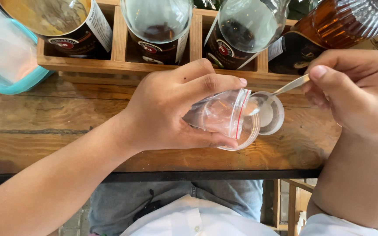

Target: The person scoops a light-colored powder from a plastic cup into a small zip-lock bag using a small spoon.

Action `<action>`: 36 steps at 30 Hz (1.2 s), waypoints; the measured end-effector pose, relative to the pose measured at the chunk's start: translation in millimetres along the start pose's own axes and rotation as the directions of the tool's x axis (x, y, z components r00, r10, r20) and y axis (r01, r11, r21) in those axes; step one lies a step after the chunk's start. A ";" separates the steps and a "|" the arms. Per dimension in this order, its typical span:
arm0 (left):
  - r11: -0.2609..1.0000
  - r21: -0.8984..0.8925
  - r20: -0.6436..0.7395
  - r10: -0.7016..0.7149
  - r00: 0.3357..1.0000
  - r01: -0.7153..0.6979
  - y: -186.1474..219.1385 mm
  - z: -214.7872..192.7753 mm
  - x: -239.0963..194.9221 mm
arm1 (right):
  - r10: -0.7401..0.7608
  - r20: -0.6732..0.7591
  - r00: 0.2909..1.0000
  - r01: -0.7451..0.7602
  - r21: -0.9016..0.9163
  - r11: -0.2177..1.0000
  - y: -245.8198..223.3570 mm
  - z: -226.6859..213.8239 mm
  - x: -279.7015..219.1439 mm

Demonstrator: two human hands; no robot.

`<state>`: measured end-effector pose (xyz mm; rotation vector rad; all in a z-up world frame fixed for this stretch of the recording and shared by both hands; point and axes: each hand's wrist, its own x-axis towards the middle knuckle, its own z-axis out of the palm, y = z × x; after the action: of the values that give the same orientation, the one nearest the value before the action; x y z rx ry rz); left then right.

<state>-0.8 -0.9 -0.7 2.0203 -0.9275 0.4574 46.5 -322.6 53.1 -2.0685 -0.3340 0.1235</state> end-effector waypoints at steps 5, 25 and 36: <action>1.000 0.016 -0.012 -0.001 1.000 0.001 1.0 -0.1 0.6 | -0.048 0.032 0.998 0.049 -0.039 0.998 -2.0 -1.4 1.2; 0.997 -0.045 -0.003 -0.056 0.998 0.056 4.3 0.6 2.7 | -0.129 0.263 0.956 0.137 -0.013 0.990 -1.4 16.6 -13.2; 0.994 -0.053 -0.007 -0.100 0.995 0.099 4.6 1.9 -0.4 | -0.454 0.060 0.889 0.451 -0.283 0.846 4.0 26.1 -18.6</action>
<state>-4.6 -4.0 0.5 2.0042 -0.8203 0.3839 23.6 -307.9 35.7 -2.2150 -0.8711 -0.2375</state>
